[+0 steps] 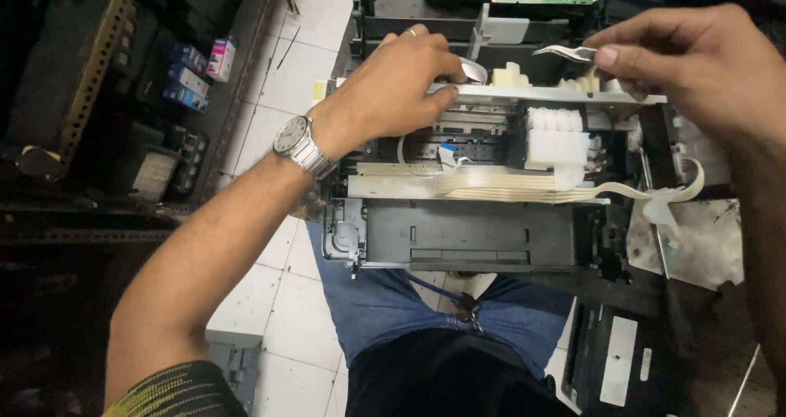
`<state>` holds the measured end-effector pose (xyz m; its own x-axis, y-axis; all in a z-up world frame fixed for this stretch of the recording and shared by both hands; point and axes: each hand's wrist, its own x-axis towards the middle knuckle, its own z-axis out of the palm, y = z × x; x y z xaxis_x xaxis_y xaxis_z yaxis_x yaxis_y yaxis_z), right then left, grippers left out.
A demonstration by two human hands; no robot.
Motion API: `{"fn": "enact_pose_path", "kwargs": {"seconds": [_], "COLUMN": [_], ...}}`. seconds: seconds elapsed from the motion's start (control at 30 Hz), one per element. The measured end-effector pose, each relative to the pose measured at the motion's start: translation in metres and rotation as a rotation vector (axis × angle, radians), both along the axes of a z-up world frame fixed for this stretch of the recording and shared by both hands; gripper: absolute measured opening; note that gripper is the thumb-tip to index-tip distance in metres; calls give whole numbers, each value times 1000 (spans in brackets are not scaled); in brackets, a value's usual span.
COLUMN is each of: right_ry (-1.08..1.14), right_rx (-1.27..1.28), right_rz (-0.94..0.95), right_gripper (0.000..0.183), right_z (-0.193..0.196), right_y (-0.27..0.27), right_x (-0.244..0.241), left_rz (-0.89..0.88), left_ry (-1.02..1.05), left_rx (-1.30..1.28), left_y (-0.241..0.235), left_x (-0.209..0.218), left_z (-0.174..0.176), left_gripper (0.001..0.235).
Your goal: The person uses a screwdriver to remove screws from a disassembled printer, then uses a blue plastic tool to pry out a small black plastic piece. They manipulate internal components and ribbon cables, then wipe a white plastic part with a tissue.
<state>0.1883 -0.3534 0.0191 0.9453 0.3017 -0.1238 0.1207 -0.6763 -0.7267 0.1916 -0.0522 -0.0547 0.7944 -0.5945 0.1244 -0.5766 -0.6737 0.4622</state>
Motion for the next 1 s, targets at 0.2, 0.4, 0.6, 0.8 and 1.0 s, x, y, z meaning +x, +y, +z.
{"fn": "enact_pose_path", "kwargs": {"seconds": [0.2, 0.4, 0.6, 0.8, 1.0], "right_ry": [67, 93, 82, 56, -89], "right_rx": [172, 0, -73, -22, 24], "right_rz": [-78, -10, -24, -44, 8], "right_gripper": [16, 15, 21, 10, 19], "right_z": [-29, -31, -10, -12, -16], "right_y": [-5, -7, 11, 20, 13], "right_x": [21, 18, 22, 24, 12], "left_rz": [-26, -82, -68, -43, -2], "left_ry": [39, 43, 222, 444, 666], "left_rx": [14, 79, 59, 116, 200], "left_y": [11, 20, 13, 6, -1], "left_x": [-1, 4, 14, 22, 16], "left_z": [8, 14, 21, 26, 55], "left_gripper": [30, 35, 33, 40, 36]}}
